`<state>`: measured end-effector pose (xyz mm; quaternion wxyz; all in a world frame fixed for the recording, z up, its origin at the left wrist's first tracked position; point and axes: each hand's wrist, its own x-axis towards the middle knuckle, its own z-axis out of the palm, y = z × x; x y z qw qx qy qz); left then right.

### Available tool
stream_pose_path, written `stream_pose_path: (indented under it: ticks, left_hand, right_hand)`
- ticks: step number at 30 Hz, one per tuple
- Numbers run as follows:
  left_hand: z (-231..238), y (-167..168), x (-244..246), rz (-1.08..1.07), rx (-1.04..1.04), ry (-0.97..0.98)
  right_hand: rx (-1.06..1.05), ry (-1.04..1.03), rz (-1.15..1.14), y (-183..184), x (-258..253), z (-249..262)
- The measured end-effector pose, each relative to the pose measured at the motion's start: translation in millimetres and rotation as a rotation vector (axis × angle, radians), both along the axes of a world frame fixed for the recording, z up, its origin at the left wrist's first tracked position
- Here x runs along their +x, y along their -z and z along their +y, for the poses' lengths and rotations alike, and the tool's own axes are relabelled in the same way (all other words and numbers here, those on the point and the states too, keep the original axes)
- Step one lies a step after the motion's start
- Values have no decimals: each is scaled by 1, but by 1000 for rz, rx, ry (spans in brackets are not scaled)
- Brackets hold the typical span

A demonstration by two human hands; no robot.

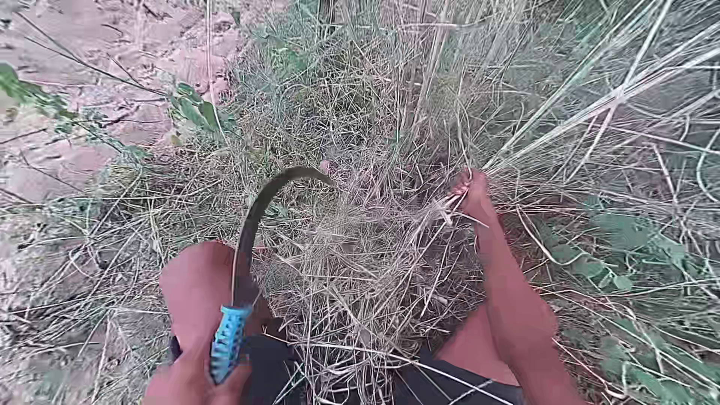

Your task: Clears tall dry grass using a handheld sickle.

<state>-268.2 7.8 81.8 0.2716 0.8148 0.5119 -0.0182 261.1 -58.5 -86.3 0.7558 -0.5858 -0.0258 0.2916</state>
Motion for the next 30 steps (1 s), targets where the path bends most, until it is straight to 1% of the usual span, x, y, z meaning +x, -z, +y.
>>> stream_pose_path:
  ticks: [2, 3, 4, 6, 7, 8, 9, 11, 13, 14, 17, 18, 21, 23, 25, 26, 27, 29, 30]
  left_hand:
    - [34, 22, 26, -246, 89, -22]
    - [44, 27, 45, -346, 84, -51]
    - [47, 28, 62, -423, 15, -67]
    - [38, 30, 93, -600, -235, -80]
    - [29, 31, 104, -652, -362, -69]
    - [21, 36, 109, -652, -446, -52]
    - [14, 44, 111, -604, -485, -28]
    - [5, 63, 117, -460, -496, 31]
    - [-4, 77, 134, -379, -545, 78]
    - [-7, 83, 146, -384, -598, 91]
    - [-24, 113, 170, -484, -857, 81]
    - [-26, 120, 174, -430, -850, 111]
    - [-26, 134, 170, -50, -576, 257]
    - [-27, 137, 162, 63, -463, 318]
    - [-28, 117, 152, 118, -344, 326]
    - [-29, 104, 140, 85, -263, 317]
    - [-27, 93, 122, -27, -135, 297]
    - [-16, 75, 70, -317, 220, 211]
    - [-9, 62, 38, -387, 373, 147]
  right_hand:
    - [15, 47, -71, -35, -24, 0]
    - [26, 80, -116, -51, -33, -6]
    - [50, 107, -181, -66, -41, -15]
    - [125, 120, -334, -96, -56, -40]
    - [156, 125, -393, -107, -63, -51]
    - [178, 116, -430, -114, -70, -60]
    - [195, 97, -449, -116, -76, -63]
    - [211, 50, -477, -108, -79, -61]
    - [172, -14, -487, -100, -75, -58]
    - [143, -36, -484, -98, -74, -55]
    - [78, -37, -472, -93, -76, -54]
    - [66, -39, -466, -94, -75, -55]
    - [47, -41, -389, -95, -72, -58]
    - [48, -55, -350, -95, -69, -61]
    - [51, -59, -342, -96, -65, -62]
    - [40, -46, -338, -97, -64, -65]
    - [32, -33, -339, -98, -61, -67]
    - [14, -47, -335, -101, -58, -74]
    - [29, -105, -329, -98, -56, -79]
